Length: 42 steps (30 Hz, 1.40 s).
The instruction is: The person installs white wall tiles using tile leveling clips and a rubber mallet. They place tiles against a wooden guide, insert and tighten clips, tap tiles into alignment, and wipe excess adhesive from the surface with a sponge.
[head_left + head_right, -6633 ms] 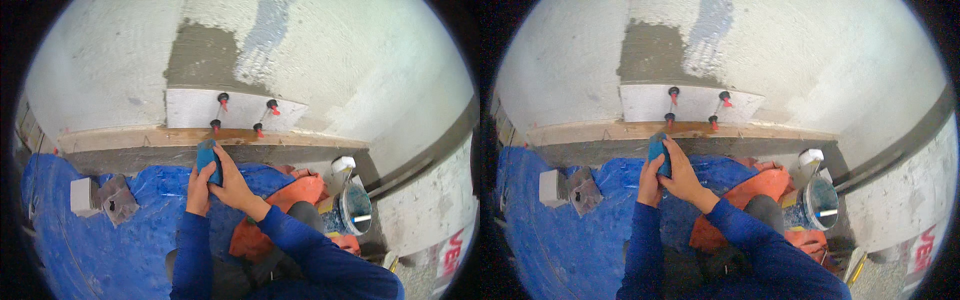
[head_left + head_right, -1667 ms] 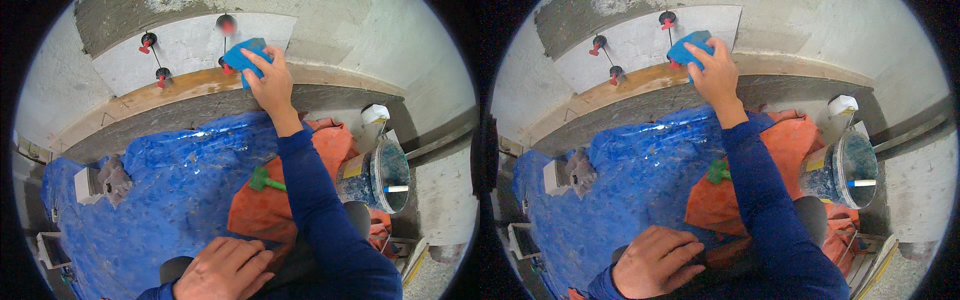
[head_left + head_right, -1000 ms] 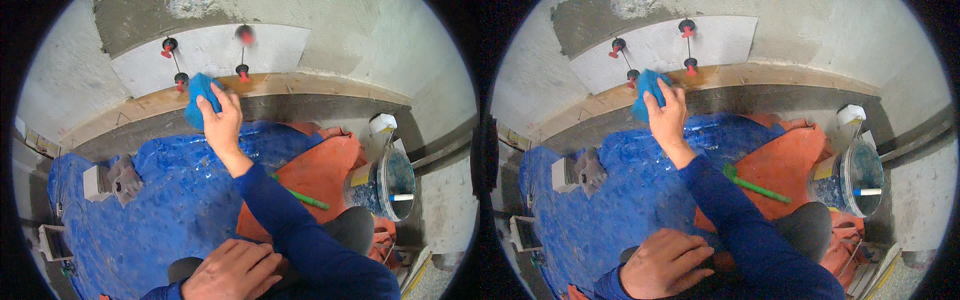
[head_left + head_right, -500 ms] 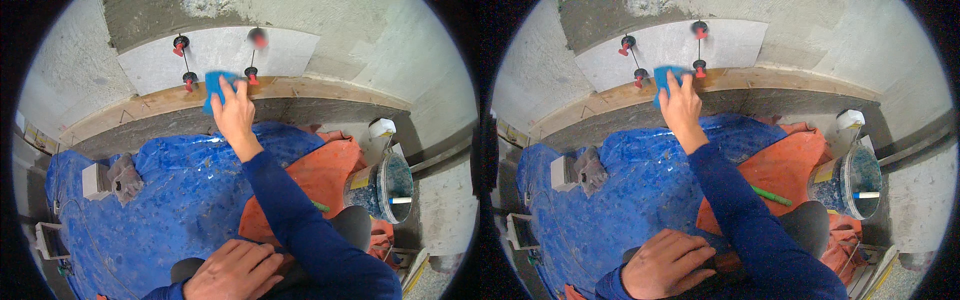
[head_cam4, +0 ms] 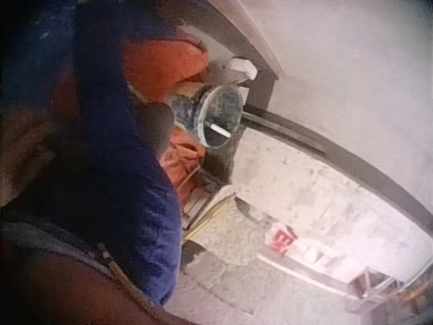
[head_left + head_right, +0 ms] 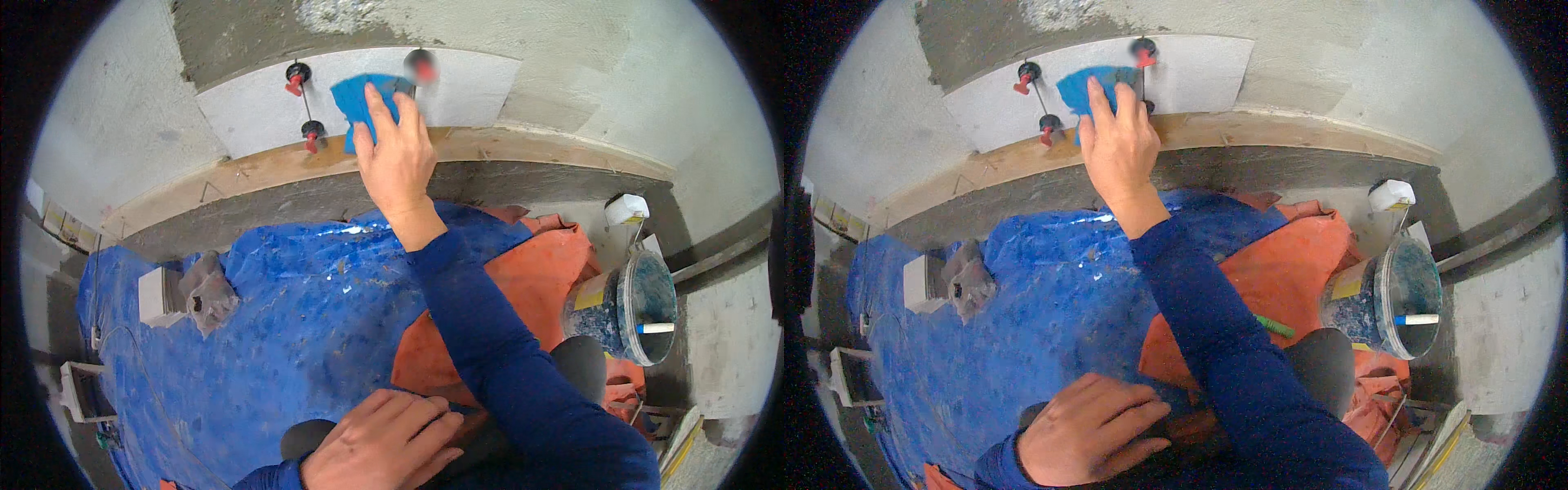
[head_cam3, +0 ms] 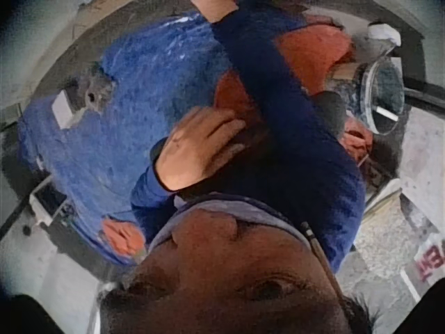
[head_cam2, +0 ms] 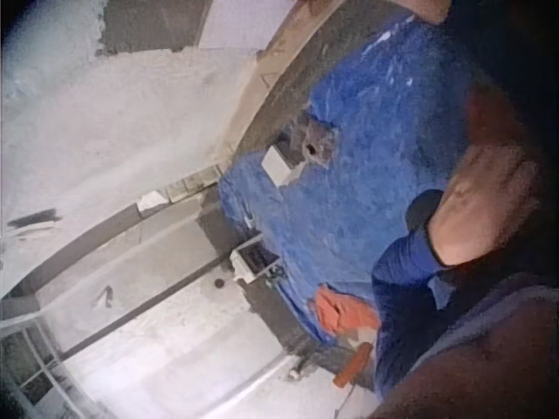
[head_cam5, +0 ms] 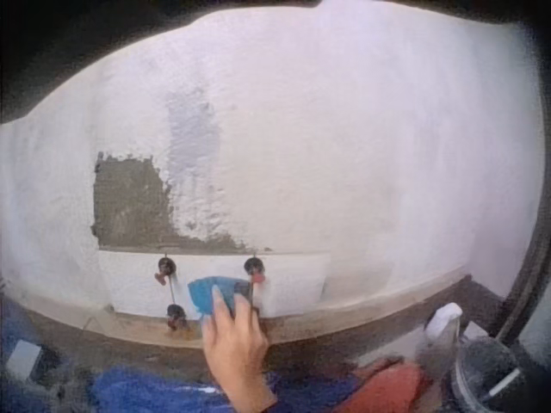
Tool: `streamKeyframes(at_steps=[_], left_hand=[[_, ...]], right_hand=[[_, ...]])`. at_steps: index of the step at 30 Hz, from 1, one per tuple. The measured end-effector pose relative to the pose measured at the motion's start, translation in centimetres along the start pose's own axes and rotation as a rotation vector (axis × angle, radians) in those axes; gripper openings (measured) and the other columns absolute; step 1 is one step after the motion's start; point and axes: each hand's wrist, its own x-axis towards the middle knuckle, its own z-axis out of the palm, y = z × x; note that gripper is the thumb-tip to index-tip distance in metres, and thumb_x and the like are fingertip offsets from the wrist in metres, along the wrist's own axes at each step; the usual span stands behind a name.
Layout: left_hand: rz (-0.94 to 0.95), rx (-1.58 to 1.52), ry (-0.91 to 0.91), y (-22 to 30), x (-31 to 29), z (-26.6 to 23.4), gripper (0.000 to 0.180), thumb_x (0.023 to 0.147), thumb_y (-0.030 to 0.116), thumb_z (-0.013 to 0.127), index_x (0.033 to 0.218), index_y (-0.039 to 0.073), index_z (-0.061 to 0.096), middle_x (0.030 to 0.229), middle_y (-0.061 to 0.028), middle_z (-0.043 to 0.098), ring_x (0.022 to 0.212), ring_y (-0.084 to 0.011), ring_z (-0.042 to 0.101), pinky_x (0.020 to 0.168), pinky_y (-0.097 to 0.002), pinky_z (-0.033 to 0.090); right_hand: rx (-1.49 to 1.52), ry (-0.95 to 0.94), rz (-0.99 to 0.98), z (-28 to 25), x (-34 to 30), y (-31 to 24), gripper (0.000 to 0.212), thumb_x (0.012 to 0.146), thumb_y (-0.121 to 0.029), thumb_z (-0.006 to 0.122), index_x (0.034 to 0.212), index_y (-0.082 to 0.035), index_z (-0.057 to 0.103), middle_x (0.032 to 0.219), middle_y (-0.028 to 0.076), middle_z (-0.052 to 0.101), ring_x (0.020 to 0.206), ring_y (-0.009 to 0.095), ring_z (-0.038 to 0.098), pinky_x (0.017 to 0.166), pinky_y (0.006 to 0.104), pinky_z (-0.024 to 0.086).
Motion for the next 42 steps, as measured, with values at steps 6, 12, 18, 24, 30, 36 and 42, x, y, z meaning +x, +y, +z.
streamKeyframes(at_steps=[6, 12, 18, 24, 30, 36, 42], left_hand=[[0.051, 0.007, 0.017, -0.3, -0.1, 0.1, 0.035, 0.085, 0.012, 0.075, 0.116, -0.001, 0.064, 0.113, -0.0187, 0.063, 0.101, -0.0354, 0.065, 0.087, -0.0419, 0.052], [0.043, 0.002, -0.010, 0.0, 0.3, -0.2, 0.036, 0.085, 0.012, 0.075, 0.117, -0.001, 0.064, 0.114, -0.0187, 0.063, 0.102, -0.0355, 0.065, 0.088, -0.0422, 0.052], [-0.010, 0.013, -0.017, 0.2, -0.3, 0.1, 0.037, 0.085, 0.013, 0.077, 0.117, 0.000, 0.065, 0.114, -0.0182, 0.064, 0.101, -0.0362, 0.065, 0.088, -0.0428, 0.052], [-0.016, 0.039, -0.030, 0.3, 0.0, 0.4, 0.035, 0.084, 0.013, 0.078, 0.114, 0.000, 0.066, 0.113, -0.0181, 0.065, 0.100, -0.0360, 0.066, 0.087, -0.0435, 0.053], [-0.012, 0.068, -0.023, 0.3, 0.4, 0.7, 0.036, 0.083, 0.013, 0.078, 0.114, -0.001, 0.067, 0.113, -0.0179, 0.065, 0.099, -0.0356, 0.066, 0.087, -0.0438, 0.053], [-0.016, 0.070, -0.050, 0.2, 0.5, 0.7, 0.038, 0.083, 0.014, 0.078, 0.116, 0.000, 0.066, 0.112, -0.0177, 0.065, 0.099, -0.0356, 0.066, 0.087, -0.0442, 0.053], [-0.001, 0.070, -0.046, 0.3, 1.2, 0.9, 0.037, 0.084, 0.016, 0.078, 0.116, 0.000, 0.066, 0.114, -0.0181, 0.066, 0.101, -0.0364, 0.065, 0.089, -0.0444, 0.053]], right_hand=[[0.164, 0.057, 0.020, -0.6, 0.7, -1.5, 0.048, 0.083, -0.023, 0.074, 0.130, -0.015, 0.066, 0.116, 0.017, 0.055, 0.092, 0.038, 0.066, 0.071, 0.0481, 0.057], [0.164, 0.050, 0.080, 3.3, 0.3, -1.9, 0.052, 0.085, -0.025, 0.075, 0.135, -0.016, 0.063, 0.120, 0.021, 0.053, 0.095, 0.042, 0.066, 0.075, 0.0491, 0.057], [0.176, -0.158, 0.276, 2.8, -8.0, 0.3, 0.056, 0.087, -0.024, 0.073, 0.140, -0.015, 0.058, 0.125, 0.023, 0.051, 0.101, 0.045, 0.065, 0.079, 0.0513, 0.058], [0.149, -0.029, 0.188, 3.0, -7.0, 1.4, 0.055, 0.088, -0.021, 0.072, 0.141, -0.014, 0.058, 0.125, 0.023, 0.051, 0.106, 0.045, 0.062, 0.087, 0.0512, 0.056], [0.215, -0.179, 0.290, -1.6, -8.3, 1.7, 0.047, 0.084, -0.022, 0.076, 0.129, -0.011, 0.068, 0.117, 0.019, 0.055, 0.104, 0.040, 0.061, 0.089, 0.0478, 0.053], [0.073, 0.367, 0.448, -4.0, 0.7, 7.1, 0.049, 0.082, -0.026, 0.075, 0.127, -0.007, 0.068, 0.115, 0.019, 0.054, 0.102, 0.037, 0.060, 0.089, 0.0455, 0.051], [0.154, -0.145, 0.394, -4.1, 1.0, 5.8, 0.041, 0.082, -0.027, 0.073, 0.120, -0.011, 0.073, 0.112, 0.019, 0.056, 0.074, 0.033, 0.068, 0.076, 0.0485, 0.056]])
